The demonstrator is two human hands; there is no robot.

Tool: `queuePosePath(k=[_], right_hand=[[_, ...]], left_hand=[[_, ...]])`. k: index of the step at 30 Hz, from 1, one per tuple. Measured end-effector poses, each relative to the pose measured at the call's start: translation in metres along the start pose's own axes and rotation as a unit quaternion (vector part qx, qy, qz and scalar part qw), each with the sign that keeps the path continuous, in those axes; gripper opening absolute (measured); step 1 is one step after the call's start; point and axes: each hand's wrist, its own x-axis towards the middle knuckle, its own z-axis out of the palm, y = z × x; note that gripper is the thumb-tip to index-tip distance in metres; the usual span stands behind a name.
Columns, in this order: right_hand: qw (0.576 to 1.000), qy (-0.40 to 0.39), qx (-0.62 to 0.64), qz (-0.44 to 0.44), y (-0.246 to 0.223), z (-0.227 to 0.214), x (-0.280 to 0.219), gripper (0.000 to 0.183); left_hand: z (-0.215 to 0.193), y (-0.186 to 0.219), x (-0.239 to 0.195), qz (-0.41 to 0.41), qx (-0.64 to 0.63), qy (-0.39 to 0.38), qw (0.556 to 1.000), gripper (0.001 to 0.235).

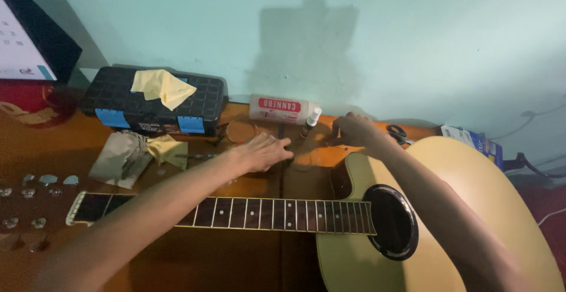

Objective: The person replaces the strings on an acoustic guitar. They thread a new string through the bridge, pull it taut, and wind it onto the tuning peg at the headstock. This process is repeated for multiple strings.

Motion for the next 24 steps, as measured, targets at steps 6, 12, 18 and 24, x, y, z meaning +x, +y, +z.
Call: queuePosePath(k=[6,12,18,24], right_hand=[[1.000,0.011,-0.012,-0.015,0.039,0.058,0.057,0.012],[0.999,0.041,0.000,-0.023,0.021,0.045,0.026,0.018],[0.986,0.136,0.076,-0.065,0.045,0.061,0.035,0.016],[0.960,0.198,0.188,-0.059,0.021,0.029,-0.015,0.005]], left_hand=[[0.025,-0.023,0.009,0.028,0.055,0.033,0.998,0.066],[-0.032,0.009,-0.021,0.025,0.056,0.050,0.997,0.043],[0.012,-0.022,0.003,0.047,-0.025,0.069,0.996,0.038],[0.036,-0.035,0.021,0.040,0.085,0.107,0.990,0.056]])
